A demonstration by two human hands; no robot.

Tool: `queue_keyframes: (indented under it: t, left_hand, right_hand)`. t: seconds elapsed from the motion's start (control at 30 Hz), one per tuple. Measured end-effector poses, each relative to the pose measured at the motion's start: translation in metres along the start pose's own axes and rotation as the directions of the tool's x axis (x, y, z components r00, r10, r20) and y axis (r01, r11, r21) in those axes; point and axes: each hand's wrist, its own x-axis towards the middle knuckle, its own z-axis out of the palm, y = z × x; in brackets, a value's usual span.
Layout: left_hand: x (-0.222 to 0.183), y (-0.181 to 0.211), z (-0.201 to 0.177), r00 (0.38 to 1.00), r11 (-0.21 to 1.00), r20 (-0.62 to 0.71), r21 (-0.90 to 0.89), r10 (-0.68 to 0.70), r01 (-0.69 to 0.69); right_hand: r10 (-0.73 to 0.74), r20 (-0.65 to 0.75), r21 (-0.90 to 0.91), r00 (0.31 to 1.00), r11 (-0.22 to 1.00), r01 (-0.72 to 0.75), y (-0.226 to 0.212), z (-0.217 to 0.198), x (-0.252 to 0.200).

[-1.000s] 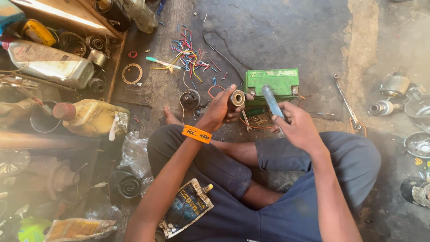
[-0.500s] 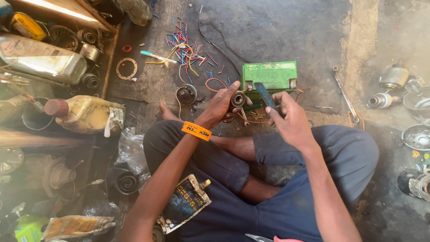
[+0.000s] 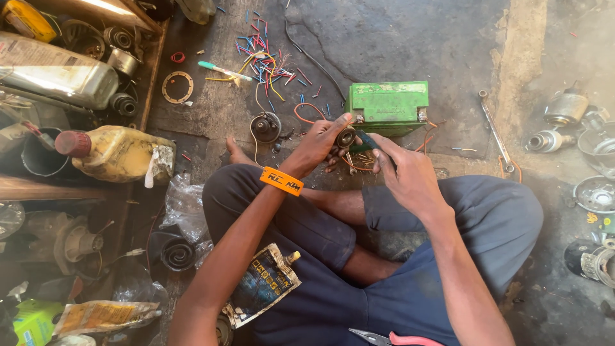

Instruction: The person sits on the floor and cleans a small metal bearing with a flat metal tool. They then open a grease packet and apply grease to the bearing by hand, spreading it around the inner ring.

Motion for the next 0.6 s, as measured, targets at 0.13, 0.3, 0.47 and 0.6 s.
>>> queue_keyframes:
  t: [0.13,0.3,0.47,0.6]
  left_hand:
    - [-0.002,0.0031,0.0014,1.0,1.0,0.006,0.014,-0.001,0.001]
    - [-0.0031,0.0042,0.0036,1.0,1.0,0.002,0.026,0.006,-0.006]
    - [-0.0026,0.0019,0.0037,0.999,0.999,-0.037,0.049,0.024,-0.022]
    - [-0.0033,0.0003,0.0035,0.998,0.999,-0.033,0.024,0.047,-0.046]
  right_hand:
    - [0.017,0.005,-0.025,1.0,1.0,-0.016,0.0015,0.0007,0.0005]
    - [0.001,0.013,-0.069,1.0,0.998,0.0,0.0044,0.002,0.0]
    - [-0.054,-0.002,-0.078,0.999,0.996,0.054,0.0084,0.0059,-0.0017]
    - [-0.056,0.006,-0.059,0.998,0.997,0.056,0.0102,0.0073,-0.0017]
